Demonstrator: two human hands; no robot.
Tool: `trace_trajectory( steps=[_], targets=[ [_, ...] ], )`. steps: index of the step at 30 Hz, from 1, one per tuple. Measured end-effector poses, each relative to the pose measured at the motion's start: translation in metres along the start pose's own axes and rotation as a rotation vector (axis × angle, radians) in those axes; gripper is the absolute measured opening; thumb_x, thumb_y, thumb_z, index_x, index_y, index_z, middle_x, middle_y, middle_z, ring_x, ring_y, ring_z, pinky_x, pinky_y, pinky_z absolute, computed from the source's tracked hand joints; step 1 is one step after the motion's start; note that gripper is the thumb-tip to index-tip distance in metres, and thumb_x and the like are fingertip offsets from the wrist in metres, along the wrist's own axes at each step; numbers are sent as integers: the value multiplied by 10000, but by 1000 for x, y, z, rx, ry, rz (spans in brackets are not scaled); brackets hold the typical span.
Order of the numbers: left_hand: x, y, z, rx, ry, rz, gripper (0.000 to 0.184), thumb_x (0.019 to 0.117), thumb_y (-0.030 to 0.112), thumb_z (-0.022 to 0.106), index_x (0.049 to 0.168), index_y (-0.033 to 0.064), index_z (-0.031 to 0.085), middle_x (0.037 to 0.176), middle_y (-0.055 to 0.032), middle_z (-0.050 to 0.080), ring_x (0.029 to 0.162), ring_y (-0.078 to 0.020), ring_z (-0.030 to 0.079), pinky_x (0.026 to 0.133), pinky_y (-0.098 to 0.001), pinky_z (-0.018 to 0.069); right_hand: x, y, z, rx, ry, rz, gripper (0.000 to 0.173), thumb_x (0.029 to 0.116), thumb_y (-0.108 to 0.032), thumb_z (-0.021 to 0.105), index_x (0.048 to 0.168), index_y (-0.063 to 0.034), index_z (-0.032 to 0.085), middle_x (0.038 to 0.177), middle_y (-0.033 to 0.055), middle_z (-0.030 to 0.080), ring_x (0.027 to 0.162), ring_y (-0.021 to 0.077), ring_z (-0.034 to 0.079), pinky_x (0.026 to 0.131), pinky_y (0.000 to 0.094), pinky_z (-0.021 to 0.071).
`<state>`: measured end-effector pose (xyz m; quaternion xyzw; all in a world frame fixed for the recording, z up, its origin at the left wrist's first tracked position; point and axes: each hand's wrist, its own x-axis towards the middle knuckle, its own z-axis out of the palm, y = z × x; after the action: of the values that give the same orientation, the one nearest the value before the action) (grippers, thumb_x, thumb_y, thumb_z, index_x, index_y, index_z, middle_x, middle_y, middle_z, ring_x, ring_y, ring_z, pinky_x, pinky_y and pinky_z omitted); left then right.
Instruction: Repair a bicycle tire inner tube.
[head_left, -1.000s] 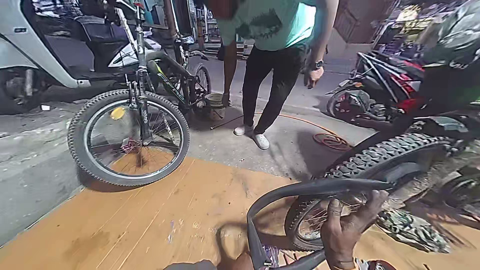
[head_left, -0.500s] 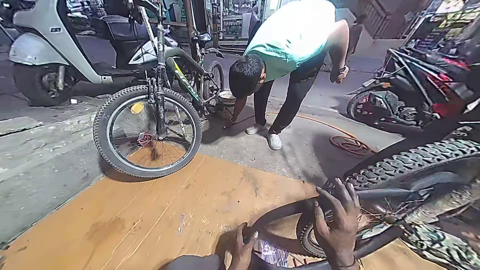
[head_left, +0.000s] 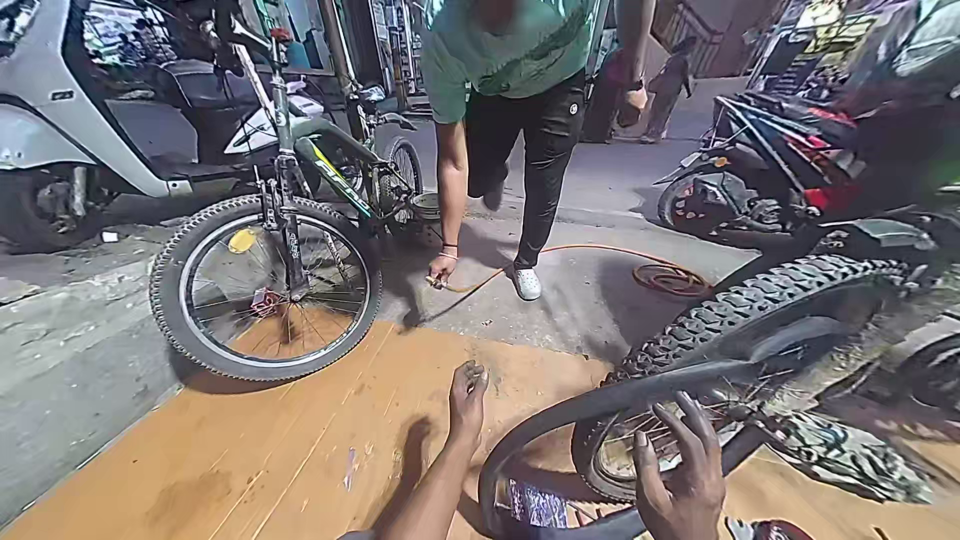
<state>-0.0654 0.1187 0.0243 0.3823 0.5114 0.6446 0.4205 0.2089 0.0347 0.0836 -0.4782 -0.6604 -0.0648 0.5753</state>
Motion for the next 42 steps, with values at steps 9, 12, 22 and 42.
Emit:
trace_trajectory(
  steps=[9,12,22,42],
  targets=[
    [103,17,-30,185,463,148,1246,763,268,904,1617,5,37,1656,-288,148,1527,-371,240,1241,-480,271,-17,10,-44,28,-30,55,445,983,-244,571,1319,47,583,1499,327,429,1466,344,381,1211,416,332],
    [132,29,-41,79,387,11,941,839,144,844,1557,4,251,1546,-248,388,1394,-313,443,1138,-444,411,-21,12,-49,45,-34,95,442,987,-230,568,1310,71,587,1490,349,426,1435,353,416,1172,408,383],
    [114,21,-63,304,215,189,269,1039,217,581,1147,-19,653,1037,-124,716,996,-182,682,933,-372,542,-33,4,-45,209,-75,135,408,1008,-174,565,1317,92,572,1460,267,480,1390,250,471,1118,346,453],
    [-158,52,-56,1402,-490,393,319,938,239,645,1177,29,674,809,-148,710,755,-343,721,702,-510,592,-44,-75,26,1223,-445,702,483,1085,-376,421,1334,30,503,1244,165,674,1163,271,658,1045,477,530]
  ],
)
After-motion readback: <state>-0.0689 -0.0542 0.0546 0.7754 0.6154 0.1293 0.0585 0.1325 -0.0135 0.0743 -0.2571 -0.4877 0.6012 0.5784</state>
